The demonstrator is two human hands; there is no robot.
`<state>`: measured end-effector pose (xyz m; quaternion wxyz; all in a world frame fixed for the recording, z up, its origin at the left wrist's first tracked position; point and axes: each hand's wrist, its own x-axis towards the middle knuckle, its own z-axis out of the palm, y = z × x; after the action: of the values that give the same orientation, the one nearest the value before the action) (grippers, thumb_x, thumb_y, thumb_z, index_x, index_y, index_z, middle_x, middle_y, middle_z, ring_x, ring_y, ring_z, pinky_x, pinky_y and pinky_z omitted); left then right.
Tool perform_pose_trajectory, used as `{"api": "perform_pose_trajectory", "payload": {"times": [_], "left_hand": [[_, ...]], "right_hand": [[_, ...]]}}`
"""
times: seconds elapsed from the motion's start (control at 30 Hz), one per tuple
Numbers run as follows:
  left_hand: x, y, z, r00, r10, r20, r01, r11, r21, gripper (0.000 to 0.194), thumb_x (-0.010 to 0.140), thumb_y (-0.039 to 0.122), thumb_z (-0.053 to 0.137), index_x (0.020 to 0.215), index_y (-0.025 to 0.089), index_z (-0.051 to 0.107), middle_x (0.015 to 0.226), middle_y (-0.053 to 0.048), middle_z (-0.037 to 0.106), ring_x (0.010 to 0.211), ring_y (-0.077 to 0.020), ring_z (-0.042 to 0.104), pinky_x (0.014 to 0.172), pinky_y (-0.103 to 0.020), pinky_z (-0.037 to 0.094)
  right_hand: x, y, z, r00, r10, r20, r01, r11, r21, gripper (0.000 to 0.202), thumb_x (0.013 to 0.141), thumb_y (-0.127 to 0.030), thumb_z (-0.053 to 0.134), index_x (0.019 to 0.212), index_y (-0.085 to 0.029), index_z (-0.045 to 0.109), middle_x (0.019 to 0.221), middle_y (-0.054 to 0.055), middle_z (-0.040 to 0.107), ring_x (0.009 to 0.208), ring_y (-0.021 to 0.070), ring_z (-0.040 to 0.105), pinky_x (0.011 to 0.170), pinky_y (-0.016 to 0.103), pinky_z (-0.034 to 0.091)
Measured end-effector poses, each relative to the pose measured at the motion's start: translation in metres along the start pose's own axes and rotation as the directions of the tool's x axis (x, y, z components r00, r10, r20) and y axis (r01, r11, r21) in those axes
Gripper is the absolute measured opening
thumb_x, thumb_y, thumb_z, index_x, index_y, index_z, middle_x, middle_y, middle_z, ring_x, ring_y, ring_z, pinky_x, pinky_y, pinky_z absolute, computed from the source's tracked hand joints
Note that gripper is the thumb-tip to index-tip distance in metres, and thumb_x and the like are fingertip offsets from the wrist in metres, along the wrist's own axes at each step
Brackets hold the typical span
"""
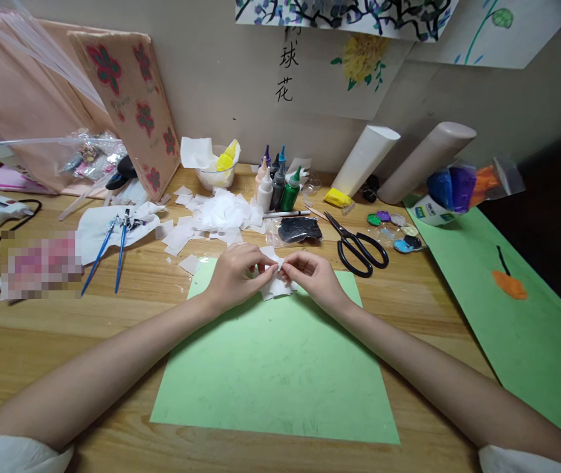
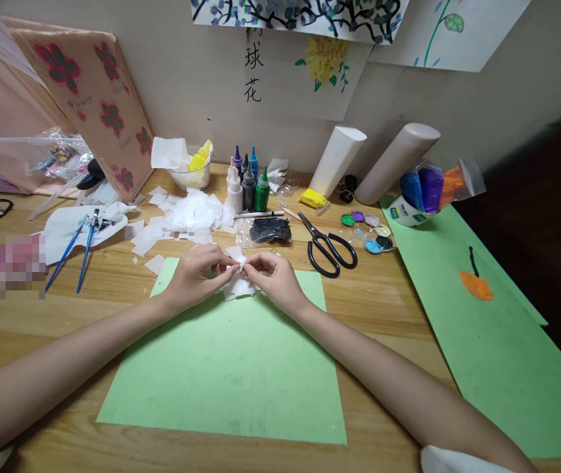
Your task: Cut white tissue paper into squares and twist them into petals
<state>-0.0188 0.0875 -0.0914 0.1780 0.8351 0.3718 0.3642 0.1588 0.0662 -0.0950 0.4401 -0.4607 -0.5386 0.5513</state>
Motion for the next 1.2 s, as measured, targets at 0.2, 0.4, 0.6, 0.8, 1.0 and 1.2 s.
{"api": "perform_pose_trajectory", "payload": {"times": [0.2, 0.4, 0.6, 0.8, 1.0, 1.2], "left_hand": [[-0.0003, -0.0012, 0.0001, 1.000, 0.001, 0.013, -0.001, 1.000, 0.010, 0.017, 0.083, 0.030, 0.056, 0.078, 0.020, 0.069, 0.063, 0.001, 0.058, 0.060, -0.0105, 0.049, 0.063, -0.026, 0.034], [-0.0009, -0.0008, -0.0001, 1.000, -0.004, 0.011, 0.004, 1.000, 0.007, 0.016, 0.083, 0.029, 0.057, 0.079, 0.020, 0.069, 0.063, 0.001, 0.058, 0.061, -0.0107, 0.049, 0.063, -0.026, 0.035], [0.0002, -0.0009, 0.0006, 1.000, 0.005, 0.007, -0.005, 1.000, 0.000, 0.017, 0.083, 0.030, 0.056, 0.078, 0.020, 0.069, 0.062, 0.001, 0.058, 0.060, -0.0105, 0.049, 0.063, -0.026, 0.035], [0.0000, 0.0007, 0.0003, 1.000, 0.014, 0.005, -0.014, 1.000, -0.002, 0.016, 0.083, 0.029, 0.056, 0.078, 0.020, 0.068, 0.062, 0.002, 0.058, 0.059, -0.0099, 0.049, 0.063, -0.026, 0.034], [0.0008, 0.0027, -0.0006, 0.999, 0.020, 0.030, -0.021, 0.999, 0.040, 0.013, 0.081, 0.028, 0.057, 0.079, 0.019, 0.065, 0.066, 0.001, 0.058, 0.061, -0.0106, 0.050, 0.064, -0.027, 0.035], [-0.0011, 0.0023, -0.0007, 0.999, 0.031, 0.040, -0.034, 0.997, 0.065, 0.009, 0.080, 0.024, 0.055, 0.077, 0.018, 0.061, 0.065, 0.002, 0.055, 0.062, -0.0109, 0.049, 0.064, -0.027, 0.034]], "right_hand": [[0.0000, 0.0023, 0.0004, 1.000, -0.003, -0.004, 0.003, 1.000, -0.003, 0.017, 0.073, -0.032, 0.067, 0.074, -0.016, 0.061, 0.069, 0.001, 0.062, 0.061, 0.0113, 0.056, 0.059, 0.025, 0.047], [-0.0002, 0.0035, -0.0001, 1.000, -0.004, -0.003, 0.004, 1.000, 0.000, 0.018, 0.073, -0.032, 0.067, 0.074, -0.015, 0.061, 0.070, 0.002, 0.061, 0.062, 0.0114, 0.056, 0.060, 0.025, 0.047], [-0.0002, 0.0038, -0.0002, 1.000, -0.002, -0.015, 0.002, 1.000, -0.009, 0.019, 0.071, -0.033, 0.068, 0.075, -0.016, 0.061, 0.072, 0.002, 0.062, 0.064, 0.0121, 0.057, 0.061, 0.026, 0.048], [-0.0005, 0.0013, 0.0008, 1.000, 0.002, -0.016, -0.002, 1.000, -0.018, 0.019, 0.071, -0.033, 0.068, 0.074, -0.016, 0.061, 0.072, 0.002, 0.062, 0.065, 0.0125, 0.057, 0.062, 0.026, 0.048], [-0.0013, 0.0016, -0.0002, 0.999, -0.033, 0.014, 0.034, 0.997, -0.076, 0.017, 0.075, -0.032, 0.064, 0.072, -0.015, 0.060, 0.070, 0.002, 0.061, 0.064, 0.0125, 0.056, 0.062, 0.026, 0.046], [-0.0007, 0.0052, -0.0008, 0.998, -0.046, 0.045, 0.051, 0.992, -0.114, 0.017, 0.074, -0.031, 0.064, 0.069, -0.016, 0.058, 0.069, 0.001, 0.059, 0.065, 0.0127, 0.055, 0.061, 0.025, 0.044]]}}
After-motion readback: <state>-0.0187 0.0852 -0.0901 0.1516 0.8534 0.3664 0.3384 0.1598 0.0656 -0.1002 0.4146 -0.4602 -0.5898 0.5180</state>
